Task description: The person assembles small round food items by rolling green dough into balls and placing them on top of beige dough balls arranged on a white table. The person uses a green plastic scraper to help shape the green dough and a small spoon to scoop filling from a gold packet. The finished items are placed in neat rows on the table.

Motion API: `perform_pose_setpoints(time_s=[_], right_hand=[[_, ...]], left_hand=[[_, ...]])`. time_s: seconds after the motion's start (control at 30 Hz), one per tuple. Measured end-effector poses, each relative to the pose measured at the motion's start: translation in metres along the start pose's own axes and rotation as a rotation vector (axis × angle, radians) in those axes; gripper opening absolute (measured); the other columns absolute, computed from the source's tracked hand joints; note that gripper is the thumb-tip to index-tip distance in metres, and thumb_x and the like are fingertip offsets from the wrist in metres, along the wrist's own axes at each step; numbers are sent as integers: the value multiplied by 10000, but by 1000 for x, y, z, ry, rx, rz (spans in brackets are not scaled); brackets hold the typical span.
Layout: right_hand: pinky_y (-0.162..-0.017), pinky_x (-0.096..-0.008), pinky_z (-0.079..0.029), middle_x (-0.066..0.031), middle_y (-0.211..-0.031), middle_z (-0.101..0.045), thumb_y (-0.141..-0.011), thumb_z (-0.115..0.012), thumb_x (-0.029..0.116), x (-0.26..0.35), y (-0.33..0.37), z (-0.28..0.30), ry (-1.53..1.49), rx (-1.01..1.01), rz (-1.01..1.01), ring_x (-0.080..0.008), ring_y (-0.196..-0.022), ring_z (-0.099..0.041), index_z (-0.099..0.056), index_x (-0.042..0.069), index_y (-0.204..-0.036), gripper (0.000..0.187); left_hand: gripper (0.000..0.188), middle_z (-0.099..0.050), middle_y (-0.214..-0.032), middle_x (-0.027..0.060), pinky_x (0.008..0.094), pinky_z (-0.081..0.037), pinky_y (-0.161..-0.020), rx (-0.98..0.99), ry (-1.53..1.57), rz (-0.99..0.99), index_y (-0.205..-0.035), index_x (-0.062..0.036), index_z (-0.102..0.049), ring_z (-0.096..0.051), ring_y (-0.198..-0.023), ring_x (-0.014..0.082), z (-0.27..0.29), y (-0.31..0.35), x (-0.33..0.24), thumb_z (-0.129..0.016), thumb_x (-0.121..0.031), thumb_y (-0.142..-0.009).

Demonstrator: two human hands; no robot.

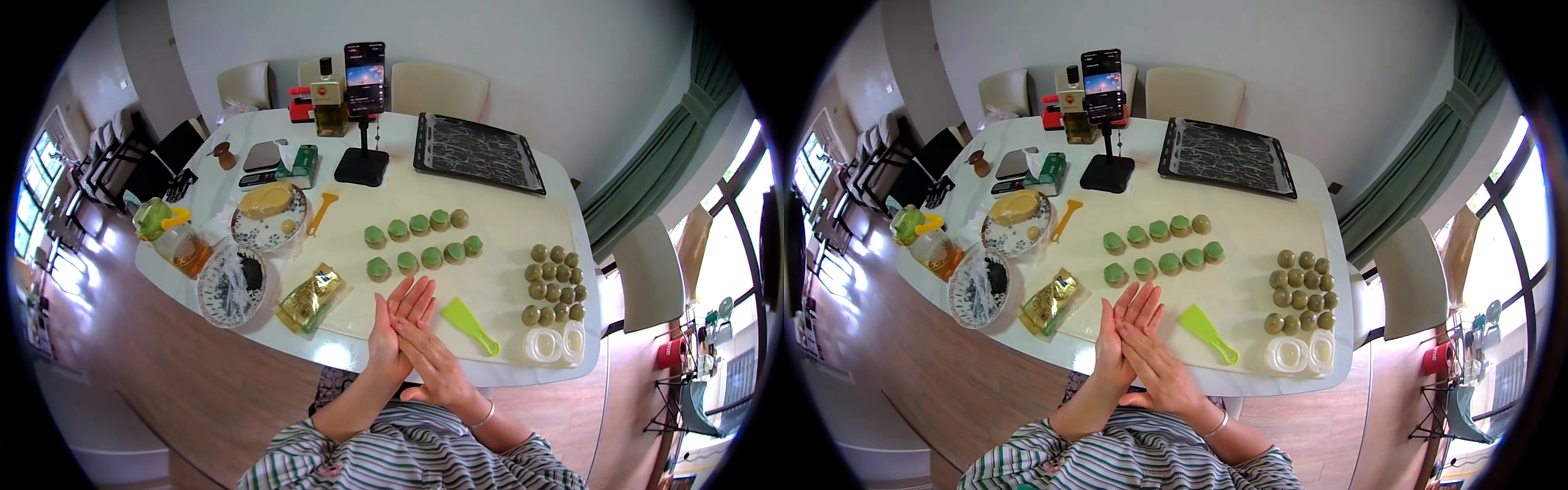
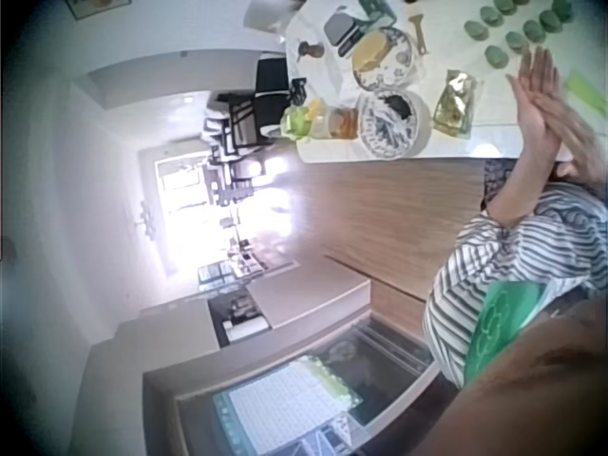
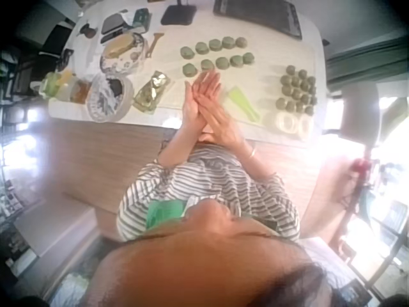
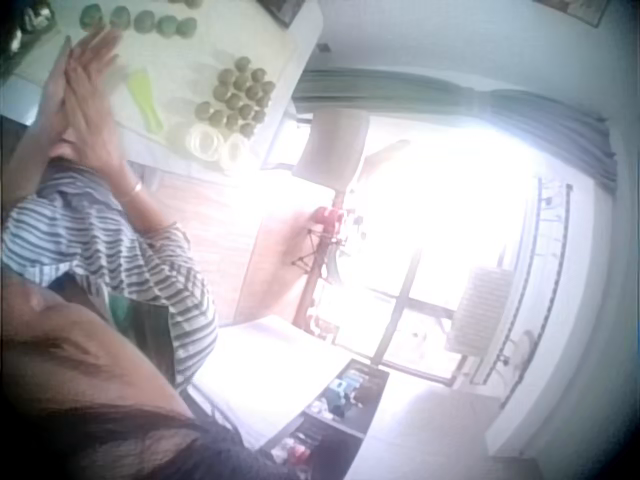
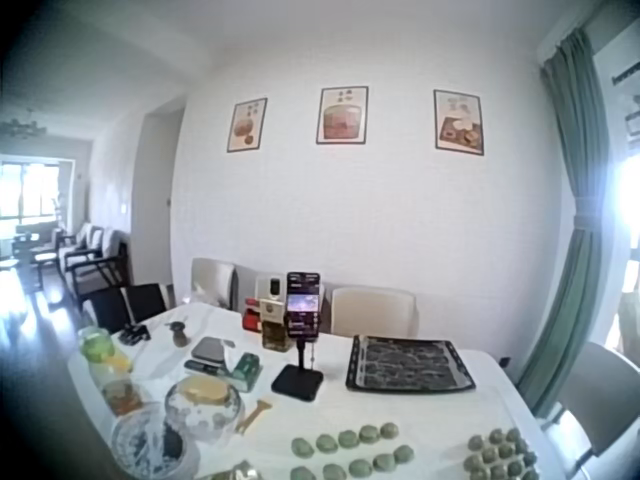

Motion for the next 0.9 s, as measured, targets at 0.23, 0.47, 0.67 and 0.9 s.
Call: perform_pose_setpoints(time_s=[0.23,0.47,0.67,0.9], right_hand=[[-1192,-566,-219,-323,-1537,-316,-865,-511,711,-1,12,-18,-16,-110,4,-451,-1462,-289,-347,-94,-1467,1019],[-1186,-582,-208,-303,-1535,-341,-854,-445,770,2,7,-15,105,91,40,-444,-1455,-310,-367,-82,-1472,1056],[-1189,-527,-257,-266,-1521,-386,-859,-454,742,-5,4,-3,88,73,19,-405,-1441,-354,-438,-83,-1433,1005],[-1160,-513,-320,-273,-1493,-415,-864,-467,734,13,7,-6,-18,79,78,-429,-1392,-411,-422,-102,-1428,1010]], left_hand=[[634,-440,-1514,160,479,-284,-1220,-81,-21,-49,-1462,-32,-389,-380,-1436,317,-2,-1,1,-264,-515,-1071],[747,-389,-1559,149,482,-249,-1216,49,-10,6,-1512,-60,-355,-330,-1465,318,6,-2,-3,-264,-623,-1030],[762,-342,-1587,167,476,-195,-1230,138,64,53,-1530,-79,-344,-268,-1493,316,-12,8,-10,-248,-636,-1019],[769,-297,-1610,173,493,-164,-1232,157,-61,-40,-1541,-87,-323,-230,-1511,307,-5,0,-11,-241,-642,-1014]])
Point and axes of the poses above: each hand's wrist, its own y-axis away from the middle knuckle, its own z-axis out of the back of the hand, x = y × z, the point moved 4 cm from there along -y, towards the middle knuckle
